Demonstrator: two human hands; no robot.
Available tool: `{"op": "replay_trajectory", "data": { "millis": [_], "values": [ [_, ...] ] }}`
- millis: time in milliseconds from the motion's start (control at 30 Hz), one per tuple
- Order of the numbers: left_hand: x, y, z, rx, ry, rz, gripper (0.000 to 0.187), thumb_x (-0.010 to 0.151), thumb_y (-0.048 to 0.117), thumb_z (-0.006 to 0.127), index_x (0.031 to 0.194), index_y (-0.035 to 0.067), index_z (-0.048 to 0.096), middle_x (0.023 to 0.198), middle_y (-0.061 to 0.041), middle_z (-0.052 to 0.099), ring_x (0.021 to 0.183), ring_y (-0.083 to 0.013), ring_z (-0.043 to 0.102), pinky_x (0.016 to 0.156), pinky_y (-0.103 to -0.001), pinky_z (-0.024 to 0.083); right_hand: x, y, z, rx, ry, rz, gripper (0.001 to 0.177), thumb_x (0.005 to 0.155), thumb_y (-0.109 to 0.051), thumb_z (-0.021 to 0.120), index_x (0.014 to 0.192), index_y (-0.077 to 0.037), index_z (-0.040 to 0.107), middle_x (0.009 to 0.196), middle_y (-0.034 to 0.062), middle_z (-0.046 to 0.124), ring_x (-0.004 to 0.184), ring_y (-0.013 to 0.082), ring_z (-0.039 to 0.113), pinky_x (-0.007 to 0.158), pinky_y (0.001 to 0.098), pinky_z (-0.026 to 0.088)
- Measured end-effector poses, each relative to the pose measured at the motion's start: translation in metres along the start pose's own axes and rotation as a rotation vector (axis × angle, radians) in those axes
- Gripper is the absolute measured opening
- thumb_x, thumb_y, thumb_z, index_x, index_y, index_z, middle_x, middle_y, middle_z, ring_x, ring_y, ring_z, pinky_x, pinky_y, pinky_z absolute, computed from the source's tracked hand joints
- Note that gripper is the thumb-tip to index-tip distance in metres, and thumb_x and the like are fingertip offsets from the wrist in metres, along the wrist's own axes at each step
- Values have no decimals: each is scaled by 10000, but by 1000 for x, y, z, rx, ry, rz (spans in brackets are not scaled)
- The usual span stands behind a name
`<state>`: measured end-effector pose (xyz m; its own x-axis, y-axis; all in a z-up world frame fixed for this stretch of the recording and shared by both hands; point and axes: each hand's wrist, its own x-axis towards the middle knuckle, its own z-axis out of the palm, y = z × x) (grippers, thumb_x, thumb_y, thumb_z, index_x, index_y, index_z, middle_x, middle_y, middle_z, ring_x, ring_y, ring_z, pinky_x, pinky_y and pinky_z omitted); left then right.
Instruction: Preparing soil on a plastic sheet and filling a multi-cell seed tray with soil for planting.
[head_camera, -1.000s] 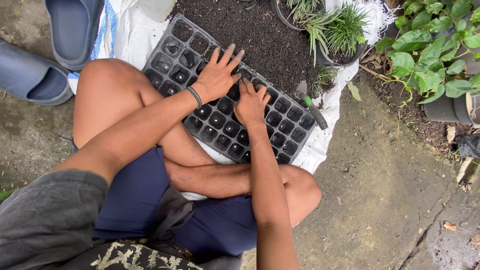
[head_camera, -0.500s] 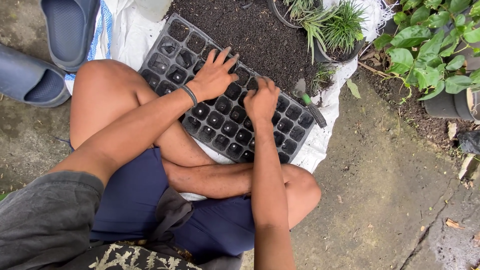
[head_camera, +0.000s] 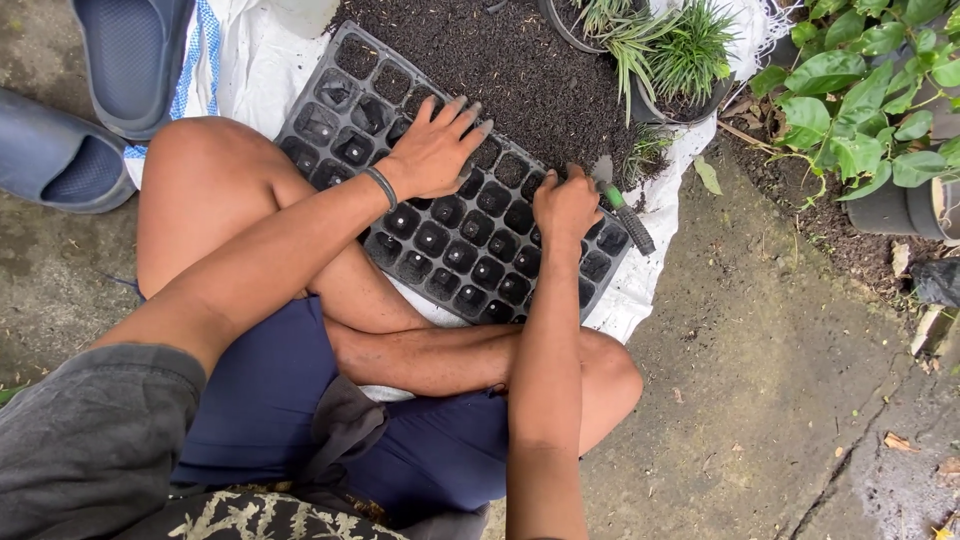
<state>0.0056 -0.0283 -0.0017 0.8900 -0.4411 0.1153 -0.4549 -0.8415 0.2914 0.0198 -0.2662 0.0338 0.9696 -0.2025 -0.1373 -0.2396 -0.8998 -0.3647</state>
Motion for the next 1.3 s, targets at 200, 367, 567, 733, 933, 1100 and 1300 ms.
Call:
{"op": "replay_trajectory", "data": {
  "millis": [200, 367, 567, 733, 933, 1100, 1300],
  "values": [
    [14, -10, 5, 110, -4, 4, 607, 880, 413, 687, 1328, 17, 586, 1259, -205, 581, 1185, -385, 463, 1030, -552, 284, 3, 7, 6, -141, -29, -25, 380, 1015, -354, 585, 1219, -55, 700, 1086, 164, 718, 1011, 343, 652, 963, 563, 393],
    [48, -10, -1, 151, -85, -30, 470, 928, 480, 655, 1113, 49, 675, 1070, -147, 659, 1000, -314, 520, 957, -500, 305, 4, 15, 11, -203, -24, -38, 442, 1018, -441, 544, 1159, -62, 722, 1171, 160, 693, 1108, 359, 583, 1001, 612, 324],
    [85, -3, -10, 209, -343, -140, 772, 1065, 750, 373, 1144, 78, 744, 1014, -159, 773, 952, -318, 671, 1013, -527, 329, 1, 18, 4, -371, -24, -10, 807, 1020, -700, 363, 1229, 16, 670, 1256, 198, 645, 1124, 406, 500, 962, 614, 334],
    [101, 2, -9, 172, -531, -181, 901, 1045, 824, 242, 896, 149, 820, 966, -112, 785, 864, -295, 678, 1004, -530, 338, 3, 11, -2, -431, -138, 17, 991, 970, -793, 145, 1189, -26, 731, 1222, 189, 676, 1115, 369, 467, 980, 548, 298],
    [104, 3, -9, 5, -683, -251, 991, 1004, 847, 187, 1104, 61, 783, 1162, -187, 748, 1112, -342, 691, 1025, -611, 442, 12, 4, -14, -446, -342, 79, 1078, 905, -847, 92, 1094, -27, 765, 1190, 214, 698, 1409, 391, 434, 1157, 586, 213],
    [107, 5, -8, -30, -687, -289, 1007, 968, 876, 253, 1183, 33, 759, 1233, -187, 728, 1149, -361, 686, 993, -591, 507, 16, 5, -11, -322, -364, 90, 1016, 859, -832, 176, 1252, -74, 727, 1258, 212, 677, 1387, 410, 415, 1146, 573, 196],
    [108, 4, -2, -49, -657, -276, 1011, 978, 882, 272, 999, 5, 774, 1073, -202, 748, 1016, -357, 714, 940, -576, 532, 15, 0, -15, -221, -422, 101, 892, 843, -759, 313, 1327, -113, 693, 1340, 176, 648, 1446, 387, 348, 1161, 571, 167]
  ]
}}
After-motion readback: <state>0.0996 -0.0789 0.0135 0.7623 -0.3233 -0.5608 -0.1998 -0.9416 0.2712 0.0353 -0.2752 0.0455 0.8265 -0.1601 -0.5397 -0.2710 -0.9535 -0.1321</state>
